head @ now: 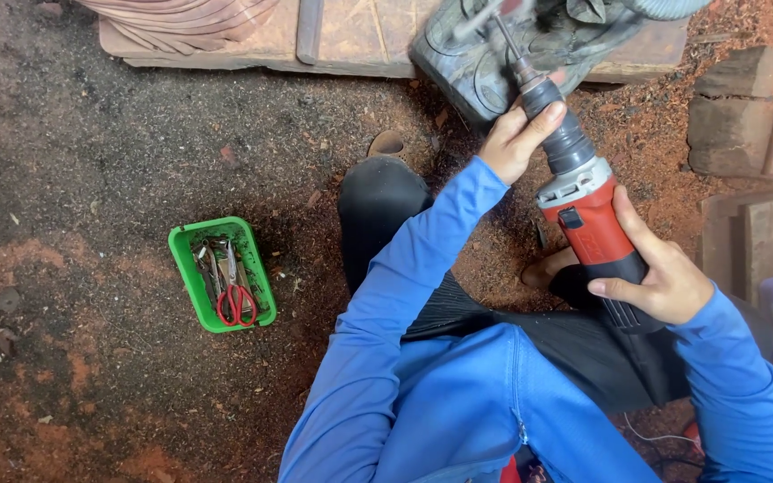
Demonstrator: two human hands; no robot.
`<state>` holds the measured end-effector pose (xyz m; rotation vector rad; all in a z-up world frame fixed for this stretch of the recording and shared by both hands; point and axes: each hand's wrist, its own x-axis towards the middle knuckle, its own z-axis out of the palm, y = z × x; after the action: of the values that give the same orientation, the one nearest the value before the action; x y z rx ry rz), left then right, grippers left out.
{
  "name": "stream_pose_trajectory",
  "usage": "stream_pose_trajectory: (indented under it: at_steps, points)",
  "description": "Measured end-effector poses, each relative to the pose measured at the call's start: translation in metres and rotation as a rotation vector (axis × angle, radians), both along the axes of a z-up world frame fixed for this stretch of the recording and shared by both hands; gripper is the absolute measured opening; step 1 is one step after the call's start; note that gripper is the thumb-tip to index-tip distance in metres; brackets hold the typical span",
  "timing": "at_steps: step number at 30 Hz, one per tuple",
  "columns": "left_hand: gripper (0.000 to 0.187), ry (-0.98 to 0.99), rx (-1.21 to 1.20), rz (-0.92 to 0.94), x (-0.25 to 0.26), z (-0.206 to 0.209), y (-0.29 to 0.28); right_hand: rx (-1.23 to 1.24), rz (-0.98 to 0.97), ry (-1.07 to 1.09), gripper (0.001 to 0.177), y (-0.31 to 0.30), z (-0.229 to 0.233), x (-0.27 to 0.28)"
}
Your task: Sanding and refining the surface of a large wooden sculpture using a power tool.
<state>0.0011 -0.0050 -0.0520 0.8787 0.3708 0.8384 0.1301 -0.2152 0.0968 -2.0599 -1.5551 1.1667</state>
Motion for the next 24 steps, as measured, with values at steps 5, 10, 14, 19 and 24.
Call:
stream_pose_trajectory:
  at_steps: [5, 10, 14, 19, 24]
  points:
    - [0.048, -0.026, -0.038, -0.052, -0.013, 0.005, -0.002, -0.044, -0.057, 0.071, 0.129, 0.002, 0.011, -0.026]
    - [0.040, -0.078, -0.099, -0.134, -0.014, 0.013, -0.009, -0.068, -0.143, 0.088, 0.129, -0.009, 0.020, -0.048]
    - [0.042, -0.032, -0.085, -0.192, -0.009, 0.020, -0.012, -0.057, -0.178, 0.076, 0.129, -0.019, 0.023, -0.053]
    - [0.039, -0.083, -0.107, -0.227, 0.003, 0.020, -0.026, -0.055, -0.238, 0.062, 0.128, -0.037, 0.018, -0.058]
    - [0.031, -0.071, -0.160, -0.223, -0.008, 0.044, -0.031, -0.135, -0.280, 0.085, 0.130, -0.038, 0.025, -0.059]
